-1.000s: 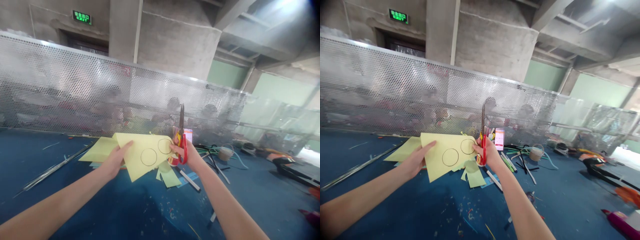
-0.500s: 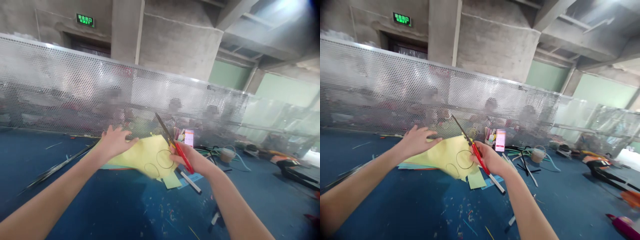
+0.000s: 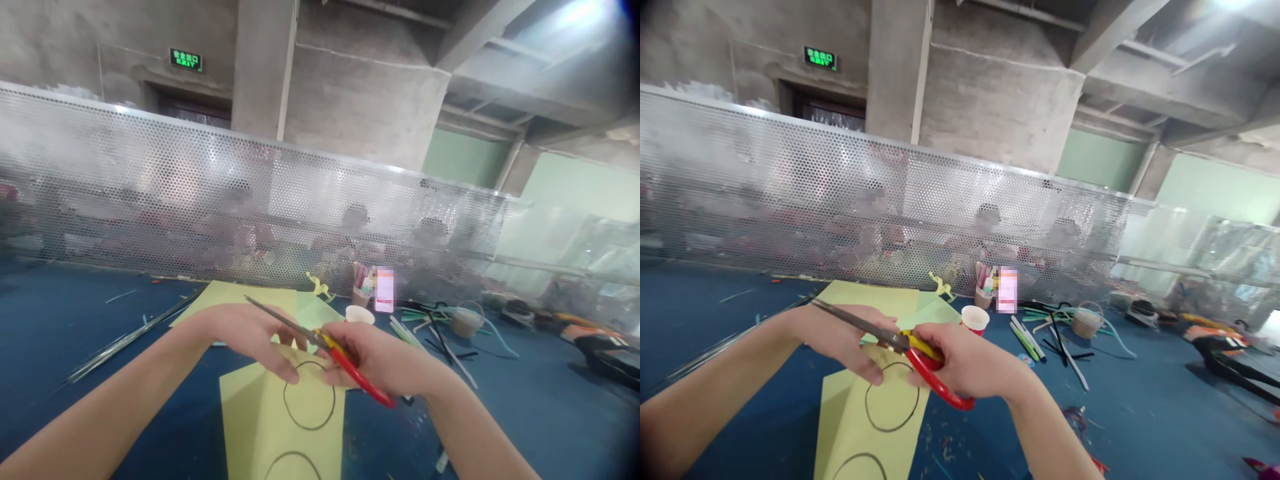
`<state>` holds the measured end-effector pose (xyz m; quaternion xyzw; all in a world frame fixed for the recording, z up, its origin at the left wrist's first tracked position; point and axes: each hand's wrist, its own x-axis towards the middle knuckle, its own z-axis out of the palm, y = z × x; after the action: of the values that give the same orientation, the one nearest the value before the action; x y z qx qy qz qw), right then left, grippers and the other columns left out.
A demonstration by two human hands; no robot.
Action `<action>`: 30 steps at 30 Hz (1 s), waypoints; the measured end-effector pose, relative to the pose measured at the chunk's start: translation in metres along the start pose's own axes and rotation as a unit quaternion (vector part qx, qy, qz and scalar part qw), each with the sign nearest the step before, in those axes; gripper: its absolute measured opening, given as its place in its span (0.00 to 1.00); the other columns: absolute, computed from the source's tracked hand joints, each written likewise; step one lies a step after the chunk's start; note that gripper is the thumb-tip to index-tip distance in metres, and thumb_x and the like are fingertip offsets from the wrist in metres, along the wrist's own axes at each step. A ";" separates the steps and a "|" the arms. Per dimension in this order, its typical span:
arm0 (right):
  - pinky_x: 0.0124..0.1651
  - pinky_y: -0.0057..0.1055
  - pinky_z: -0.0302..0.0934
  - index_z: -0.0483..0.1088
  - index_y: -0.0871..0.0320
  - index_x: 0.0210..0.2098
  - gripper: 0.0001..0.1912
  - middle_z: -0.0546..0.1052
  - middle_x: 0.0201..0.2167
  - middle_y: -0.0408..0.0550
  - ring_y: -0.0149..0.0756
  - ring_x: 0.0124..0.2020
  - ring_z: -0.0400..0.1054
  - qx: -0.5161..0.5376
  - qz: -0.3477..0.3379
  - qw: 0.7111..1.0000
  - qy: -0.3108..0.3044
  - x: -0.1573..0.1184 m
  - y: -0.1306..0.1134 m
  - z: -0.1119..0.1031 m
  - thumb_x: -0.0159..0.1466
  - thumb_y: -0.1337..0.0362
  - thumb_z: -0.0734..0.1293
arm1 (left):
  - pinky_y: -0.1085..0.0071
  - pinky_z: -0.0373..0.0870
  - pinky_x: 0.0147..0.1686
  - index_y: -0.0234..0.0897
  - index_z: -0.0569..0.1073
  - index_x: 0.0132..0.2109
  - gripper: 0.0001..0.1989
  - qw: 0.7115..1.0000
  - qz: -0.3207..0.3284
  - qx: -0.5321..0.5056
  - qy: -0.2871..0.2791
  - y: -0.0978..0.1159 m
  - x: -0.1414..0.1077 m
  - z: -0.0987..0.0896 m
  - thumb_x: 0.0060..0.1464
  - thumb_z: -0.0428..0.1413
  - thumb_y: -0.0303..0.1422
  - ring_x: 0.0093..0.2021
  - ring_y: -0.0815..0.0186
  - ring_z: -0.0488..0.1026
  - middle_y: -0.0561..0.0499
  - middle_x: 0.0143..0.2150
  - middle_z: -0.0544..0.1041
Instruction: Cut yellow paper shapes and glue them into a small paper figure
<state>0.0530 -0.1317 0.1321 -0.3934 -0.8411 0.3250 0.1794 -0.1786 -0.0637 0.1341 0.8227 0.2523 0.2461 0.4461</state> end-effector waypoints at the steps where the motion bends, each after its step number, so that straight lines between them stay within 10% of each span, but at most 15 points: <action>1: 0.23 0.24 0.48 0.61 0.56 0.30 0.13 0.59 0.23 0.37 0.25 0.23 0.52 0.009 0.002 1.000 0.019 0.002 0.001 0.002 0.56 0.57 0.69 | 0.72 0.63 0.25 0.45 0.78 0.29 0.13 0.999 -0.006 0.049 -0.024 0.002 -0.001 -0.002 0.29 0.68 0.36 0.25 0.62 0.70 0.54 0.24 0.75; 5: 0.32 0.29 0.59 0.64 0.56 0.34 0.15 0.71 0.31 0.43 0.31 0.29 0.63 0.105 -0.001 0.983 0.153 0.014 0.009 0.004 0.55 0.54 0.69 | 0.73 0.60 0.23 0.40 0.76 0.27 0.09 0.986 -0.014 0.156 -0.057 0.017 -0.005 -0.008 0.44 0.61 0.40 0.22 0.66 0.68 0.54 0.22 0.72; 9: 0.53 0.39 0.57 0.66 0.54 0.40 0.19 0.69 0.50 0.52 0.39 0.50 0.64 0.300 -0.043 0.923 0.238 0.021 0.022 -0.001 0.60 0.47 0.62 | 0.73 0.65 0.24 0.38 0.77 0.32 0.12 0.996 -0.041 0.060 0.042 0.027 -0.015 -0.022 0.48 0.58 0.42 0.26 0.65 0.72 0.49 0.29 0.77; 12: 0.55 0.39 0.56 0.66 0.53 0.38 0.21 0.71 0.46 0.50 0.38 0.51 0.64 0.395 -0.056 0.899 0.180 0.020 0.027 -0.001 0.61 0.43 0.57 | 0.73 0.66 0.22 0.36 0.77 0.34 0.14 0.987 -0.054 -0.020 0.148 0.023 -0.026 -0.040 0.47 0.58 0.43 0.26 0.64 0.73 0.46 0.30 0.78; 18: 0.26 0.32 0.63 0.61 0.56 0.28 0.27 0.59 0.20 0.37 0.26 0.17 0.53 0.342 -0.016 0.939 0.028 0.020 0.011 0.019 0.59 0.38 0.52 | 0.73 0.68 0.23 0.34 0.77 0.35 0.15 0.964 -0.055 -0.015 0.258 0.006 -0.040 -0.068 0.47 0.59 0.43 0.27 0.63 0.74 0.44 0.32 0.79; 30: 0.25 0.31 0.57 0.61 0.54 0.25 0.28 0.62 0.12 0.39 0.31 0.15 0.59 0.136 0.063 0.989 0.012 0.010 -0.005 0.018 0.62 0.39 0.47 | 0.73 0.69 0.23 0.33 0.78 0.35 0.18 0.972 -0.070 -0.020 0.222 0.007 -0.048 -0.072 0.45 0.59 0.45 0.27 0.63 0.75 0.43 0.32 0.79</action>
<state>0.0342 -0.1333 0.1229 -0.4212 -0.7606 0.4423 0.2200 -0.2590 -0.0535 0.1666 0.7189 0.3964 0.3957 0.4116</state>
